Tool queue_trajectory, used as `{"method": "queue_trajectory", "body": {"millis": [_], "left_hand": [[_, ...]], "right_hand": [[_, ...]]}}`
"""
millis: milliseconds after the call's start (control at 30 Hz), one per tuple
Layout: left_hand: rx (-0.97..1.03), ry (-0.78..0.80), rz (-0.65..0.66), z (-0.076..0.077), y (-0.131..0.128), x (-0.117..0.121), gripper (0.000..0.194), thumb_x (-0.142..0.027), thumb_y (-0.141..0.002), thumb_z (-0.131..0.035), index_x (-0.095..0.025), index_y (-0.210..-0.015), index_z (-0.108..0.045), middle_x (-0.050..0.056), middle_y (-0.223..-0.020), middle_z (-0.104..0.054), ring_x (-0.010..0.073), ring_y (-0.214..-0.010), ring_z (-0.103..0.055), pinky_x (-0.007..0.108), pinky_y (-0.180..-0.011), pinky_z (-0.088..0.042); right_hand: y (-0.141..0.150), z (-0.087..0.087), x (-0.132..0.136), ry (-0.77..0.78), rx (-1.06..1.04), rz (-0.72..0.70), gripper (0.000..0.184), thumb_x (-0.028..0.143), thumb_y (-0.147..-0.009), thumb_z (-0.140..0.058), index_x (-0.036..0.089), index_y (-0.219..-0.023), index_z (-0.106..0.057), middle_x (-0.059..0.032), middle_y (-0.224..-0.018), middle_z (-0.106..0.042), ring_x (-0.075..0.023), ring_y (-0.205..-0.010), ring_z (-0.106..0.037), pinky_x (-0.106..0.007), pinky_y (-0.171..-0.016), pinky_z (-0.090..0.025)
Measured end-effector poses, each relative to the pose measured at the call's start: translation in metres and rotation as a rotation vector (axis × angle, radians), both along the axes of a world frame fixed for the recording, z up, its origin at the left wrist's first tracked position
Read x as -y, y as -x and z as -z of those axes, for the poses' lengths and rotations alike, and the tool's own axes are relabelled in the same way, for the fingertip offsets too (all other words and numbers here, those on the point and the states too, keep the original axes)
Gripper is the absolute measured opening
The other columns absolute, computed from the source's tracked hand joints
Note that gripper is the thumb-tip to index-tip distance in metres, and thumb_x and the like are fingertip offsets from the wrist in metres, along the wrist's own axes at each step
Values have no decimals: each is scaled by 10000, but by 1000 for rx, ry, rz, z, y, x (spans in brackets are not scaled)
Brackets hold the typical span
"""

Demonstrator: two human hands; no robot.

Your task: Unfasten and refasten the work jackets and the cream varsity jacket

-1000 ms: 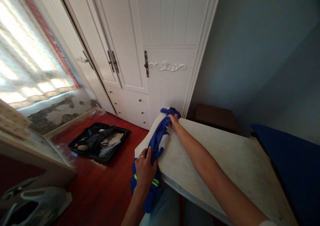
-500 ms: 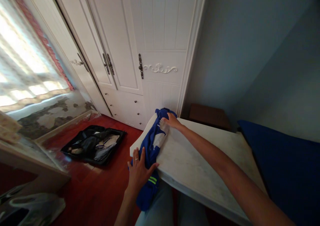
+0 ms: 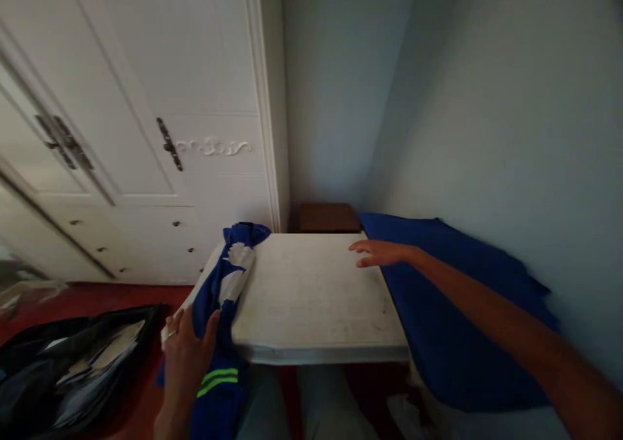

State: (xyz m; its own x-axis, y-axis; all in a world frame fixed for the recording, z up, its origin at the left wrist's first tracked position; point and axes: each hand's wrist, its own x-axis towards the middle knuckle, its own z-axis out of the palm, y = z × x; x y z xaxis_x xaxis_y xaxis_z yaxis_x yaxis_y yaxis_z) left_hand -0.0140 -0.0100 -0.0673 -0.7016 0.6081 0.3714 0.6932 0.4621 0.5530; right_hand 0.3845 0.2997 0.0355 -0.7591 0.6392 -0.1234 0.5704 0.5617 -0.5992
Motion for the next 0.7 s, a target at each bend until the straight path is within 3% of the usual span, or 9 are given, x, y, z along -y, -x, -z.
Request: {"method": "queue_trajectory", "body": {"millis": [133, 233, 333, 433, 533, 700], "left_hand": [[-125, -109, 179, -4, -43, -24, 760, -656, -877, -362, -80, -1359, -480, 255, -1431, -465, 414, -1446, -290, 619, -1135, -300], [-212, -134, 302, -2, -79, -40, 691, -604, -905, -356, -77, -1326, -505, 262, -1409, -483, 403, -1442, -307, 616, -1131, -318], [-265, -153, 403, 14, -111, -56, 644, -549, -926, -364, -52, -1305, -519, 272, -1374, -511, 380, -1435, -333, 565, -1132, -355], [-271, -141, 486, 39, -140, -71, 632, -523, -937, -359, -34, -1301, -526, 271, -1376, -518, 375, -1419, -365, 533, -1111, -401], [-314, -48, 517, 60, -158, -79, 613, -494, -941, -341, -35, -1289, -551, 254, -1345, -568, 392, -1376, -423, 550, -1090, -410], [-408, 105, 533, 67, -161, -78, 528, -441, -920, -344, -101, -1207, -628, 191, -1308, -633, 363, -1313, -502, 553, -1107, -370]], "right_hand": [[-122, -23, -11, -268, 99, 448, 500, 314, -808, -712, 220, -1293, -636, -85, -1324, -634, -217, -1134, -648, -300, -992, -487], [-203, -30, -11, -407, 211, 770, 491, 227, -834, -644, 99, -1307, -603, -215, -1363, -571, -291, -1198, -603, -386, -1034, -448], [-260, -24, -4, -411, 275, 992, 434, 231, -797, -664, 34, -1184, -650, -305, -1213, -624, -370, -1133, -626, -472, -954, -477], [-291, -11, 2, -380, 257, 1063, 291, 322, -758, -712, 112, -959, -722, -244, -1041, -703, -352, -1013, -672, -447, -878, -510], [-301, -3, 4, -382, 162, 1062, 152, 324, -746, -696, 183, -795, -725, -162, -966, -732, -312, -967, -679, -423, -883, -502], [-295, -13, 5, -382, -85, 1075, 71, 165, -669, -663, 201, -612, -688, -101, -813, -728, -253, -839, -670, -384, -850, -491]]}}
